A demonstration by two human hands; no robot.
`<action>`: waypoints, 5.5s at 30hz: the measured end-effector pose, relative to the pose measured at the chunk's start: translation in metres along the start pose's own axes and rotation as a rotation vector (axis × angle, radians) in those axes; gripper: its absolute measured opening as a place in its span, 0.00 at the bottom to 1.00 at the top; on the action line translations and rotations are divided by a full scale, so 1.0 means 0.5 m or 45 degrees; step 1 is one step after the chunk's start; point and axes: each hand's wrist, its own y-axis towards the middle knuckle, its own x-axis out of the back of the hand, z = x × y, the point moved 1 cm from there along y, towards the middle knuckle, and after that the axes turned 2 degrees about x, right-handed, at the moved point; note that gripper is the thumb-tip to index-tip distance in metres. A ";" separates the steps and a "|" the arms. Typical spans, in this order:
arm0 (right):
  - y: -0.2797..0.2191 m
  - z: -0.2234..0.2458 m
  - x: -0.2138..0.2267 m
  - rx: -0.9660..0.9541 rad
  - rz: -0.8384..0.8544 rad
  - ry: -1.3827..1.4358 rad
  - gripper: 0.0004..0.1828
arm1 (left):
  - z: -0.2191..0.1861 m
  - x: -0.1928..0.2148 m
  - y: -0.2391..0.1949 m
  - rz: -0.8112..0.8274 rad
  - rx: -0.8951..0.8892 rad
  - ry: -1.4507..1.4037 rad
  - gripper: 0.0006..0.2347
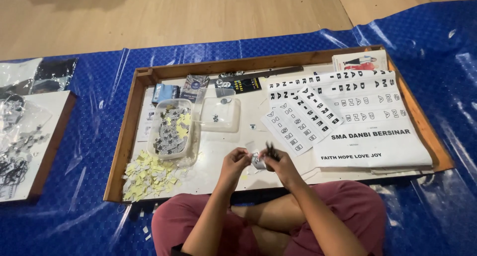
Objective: The person cuts individual printed characters from a sheet of paper with handheld scissors, rotating the sheet as needed to trim each character, then places the cutouts on a table.
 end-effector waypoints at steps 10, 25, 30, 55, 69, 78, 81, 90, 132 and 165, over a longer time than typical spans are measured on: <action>-0.021 0.016 -0.014 -0.184 -0.154 0.296 0.10 | -0.081 -0.113 -0.104 -0.277 -0.394 -0.135 0.07; 0.021 0.004 0.006 0.020 -0.438 0.069 0.12 | 0.002 -0.027 -0.007 -0.128 -0.288 0.519 0.05; 0.029 -0.036 0.002 -0.058 -0.404 0.038 0.12 | -0.032 -0.017 -0.018 -0.224 -0.263 0.522 0.05; 0.009 -0.105 -0.035 -0.113 0.146 0.091 0.24 | -0.038 -0.009 -0.040 -0.176 -0.181 0.398 0.06; -0.002 -0.105 -0.055 -0.188 0.019 0.230 0.24 | -0.027 -0.003 -0.029 -0.156 -0.133 0.423 0.06; -0.001 -0.129 -0.060 -0.367 -0.104 0.277 0.25 | 0.013 0.015 0.000 -0.102 -0.080 0.558 0.06; 0.000 -0.130 -0.060 -0.527 -0.135 0.362 0.23 | 0.022 0.030 0.013 -0.103 -0.076 0.736 0.05; 0.026 -0.044 0.019 -0.501 -0.514 0.666 0.23 | 0.116 0.087 0.093 -0.281 -0.337 2.056 0.15; 0.061 -0.231 0.000 -0.276 -0.245 0.018 0.12 | 0.130 0.070 0.057 -0.294 -0.286 0.913 0.13; 0.023 -0.199 -0.045 -0.167 -0.062 -0.018 0.28 | 0.026 0.024 -0.010 -0.451 -0.389 0.251 0.06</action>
